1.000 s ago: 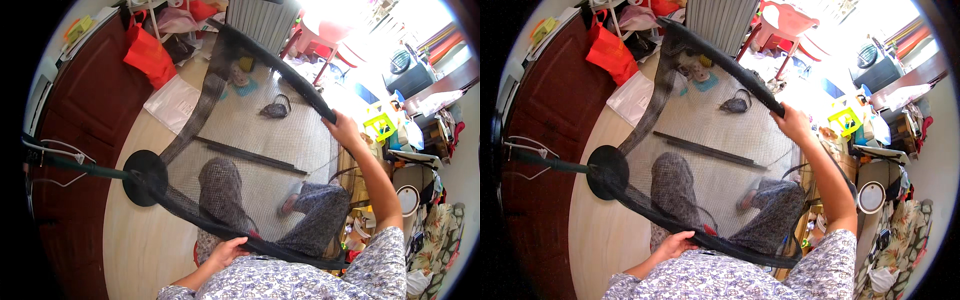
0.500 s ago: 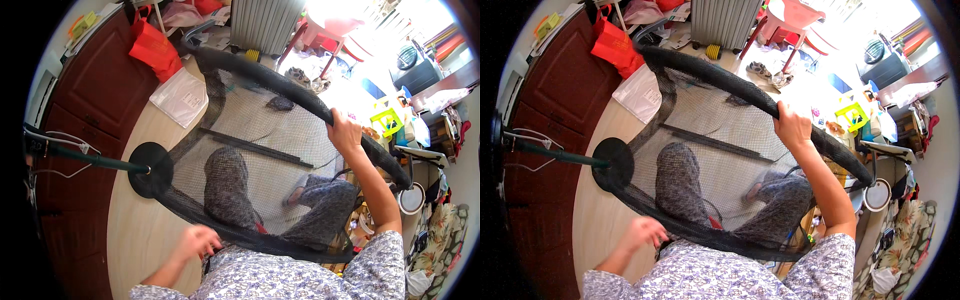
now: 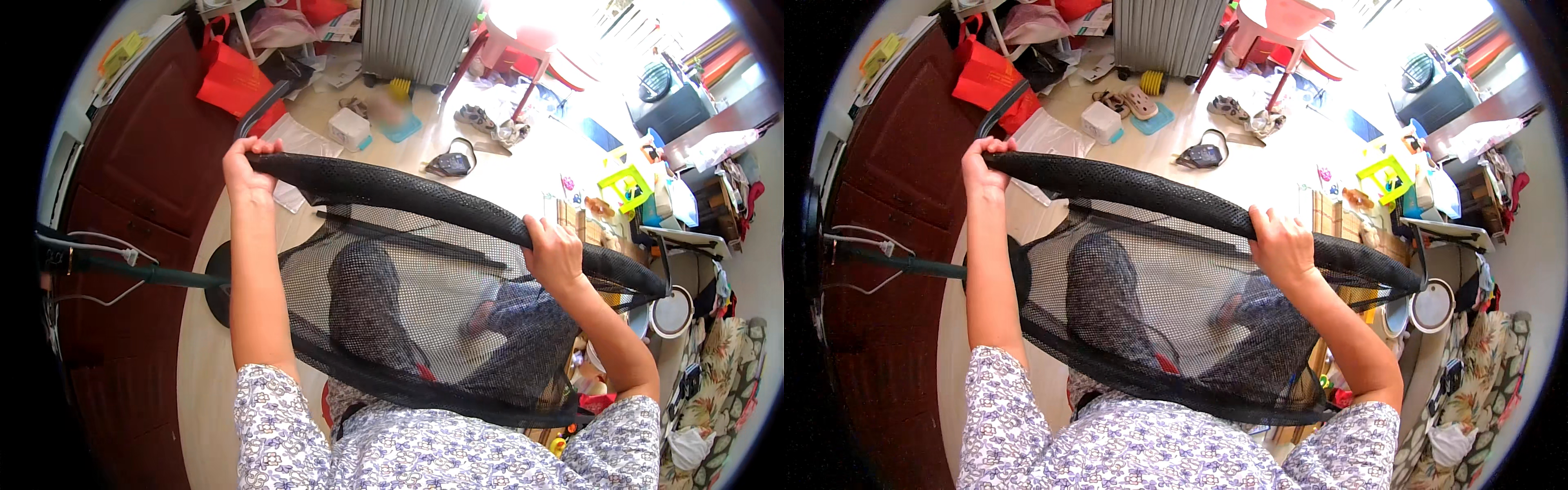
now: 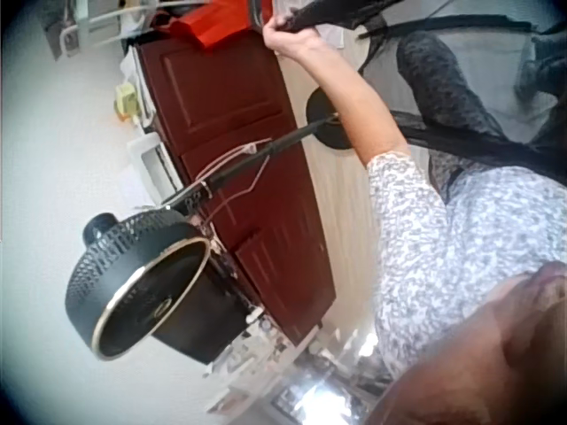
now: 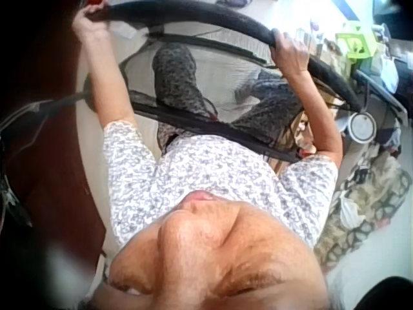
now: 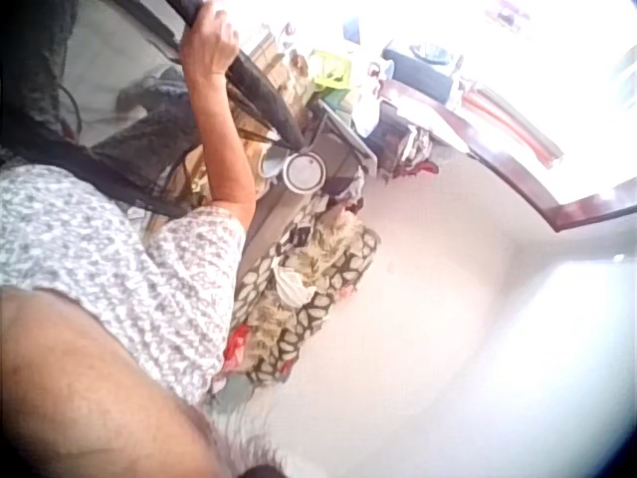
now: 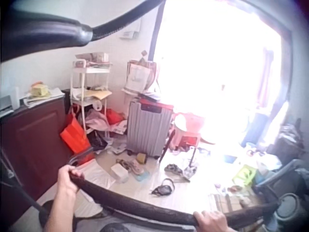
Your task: The person assembles a mesh laundry hamper by threading flexible support rods through the fabric channels of the mesh bag.
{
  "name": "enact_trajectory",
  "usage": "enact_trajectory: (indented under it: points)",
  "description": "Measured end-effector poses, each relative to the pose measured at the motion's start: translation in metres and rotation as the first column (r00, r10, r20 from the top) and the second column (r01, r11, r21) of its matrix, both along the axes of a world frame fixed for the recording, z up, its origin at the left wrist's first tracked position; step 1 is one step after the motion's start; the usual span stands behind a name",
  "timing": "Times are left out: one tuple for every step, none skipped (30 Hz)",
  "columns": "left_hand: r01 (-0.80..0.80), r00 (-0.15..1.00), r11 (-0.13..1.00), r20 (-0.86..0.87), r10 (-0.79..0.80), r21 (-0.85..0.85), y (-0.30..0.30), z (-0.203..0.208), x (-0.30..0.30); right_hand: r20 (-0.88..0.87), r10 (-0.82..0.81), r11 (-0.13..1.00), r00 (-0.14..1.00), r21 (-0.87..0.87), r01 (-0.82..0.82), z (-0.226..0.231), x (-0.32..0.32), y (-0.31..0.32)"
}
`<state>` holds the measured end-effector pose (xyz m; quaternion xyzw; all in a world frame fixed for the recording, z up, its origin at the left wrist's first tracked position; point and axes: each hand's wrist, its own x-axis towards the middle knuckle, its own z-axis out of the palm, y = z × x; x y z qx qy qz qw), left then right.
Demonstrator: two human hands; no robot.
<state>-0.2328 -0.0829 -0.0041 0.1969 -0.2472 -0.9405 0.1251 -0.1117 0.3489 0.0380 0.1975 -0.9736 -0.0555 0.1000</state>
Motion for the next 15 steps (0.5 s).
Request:
enact_trajectory:
  points:
    - [0.018,0.994,0.999,-0.105,-0.014,0.038,0.0,-0.002,0.0,0.115,-0.026,0.998,0.993,-0.057,0.032,0.005,0.002,-0.002]
    - [0.037,0.977,0.997,-0.21,-0.021,0.073,0.0,-0.004,0.001,0.23,-0.042,0.991,0.972,-0.111,0.069,0.013,0.004,-0.005]
    - [0.055,0.949,0.992,-0.315,-0.018,0.111,-0.003,-0.006,0.002,0.339,-0.049,0.982,0.94,-0.156,0.107,0.025,0.005,-0.01]
    - [0.225,0.848,0.962,-0.518,-0.115,0.155,-0.008,-0.009,0.003,0.553,-0.04,0.951,0.832,-0.234,0.201,0.043,0.003,-0.016]
    - [0.296,0.794,0.945,-0.585,-0.164,0.138,-0.013,-0.009,0.006,0.694,0.018,0.936,0.72,-0.265,0.232,0.042,-0.001,-0.01]
    - [0.325,0.778,0.937,-0.599,-0.188,0.128,-0.012,-0.002,0.008,0.793,0.047,0.942,0.607,-0.238,0.238,0.044,-0.005,-0.004]
    - [0.346,0.765,0.931,-0.61,-0.209,0.116,-0.012,0.002,0.011,0.875,0.079,0.948,0.477,-0.213,0.235,0.046,-0.009,0.003]
    - [0.349,0.764,0.931,-0.609,-0.215,0.109,-0.016,-0.001,0.012,0.936,0.148,0.915,0.318,-0.252,0.316,0.036,-0.012,0.018]
    - [0.354,0.759,0.93,-0.611,-0.224,0.099,-0.021,-0.003,0.012,0.924,0.351,0.854,0.148,-0.381,0.353,0.027,-0.015,0.033]
    - [0.361,0.755,0.928,-0.612,-0.234,0.091,-0.025,-0.006,0.011,0.944,0.329,0.856,0.009,-0.302,0.419,0.02,-0.014,0.036]
    - [0.373,0.765,0.923,-0.594,-0.249,0.094,-0.028,-0.006,0.013,0.942,0.308,0.856,-0.132,-0.214,0.471,0.013,-0.011,0.037]
    - [0.383,0.775,0.918,-0.574,-0.262,0.098,-0.032,-0.005,0.02,0.922,0.337,0.864,-0.193,-0.221,0.452,0.0,-0.004,0.034]
    - [0.394,0.785,0.913,-0.555,-0.274,0.106,-0.035,-0.006,0.024,0.914,0.316,0.884,-0.253,-0.186,0.429,-0.014,0.004,0.024]
    - [0.411,0.776,0.904,-0.565,-0.279,0.12,-0.031,-0.007,0.025,0.932,0.33,0.901,-0.15,-0.263,0.346,-0.036,0.012,0.023]
    - [0.442,0.757,0.887,-0.585,-0.29,0.133,-0.027,-0.006,0.025,0.93,0.362,0.907,-0.058,-0.338,0.25,-0.055,0.02,0.019]
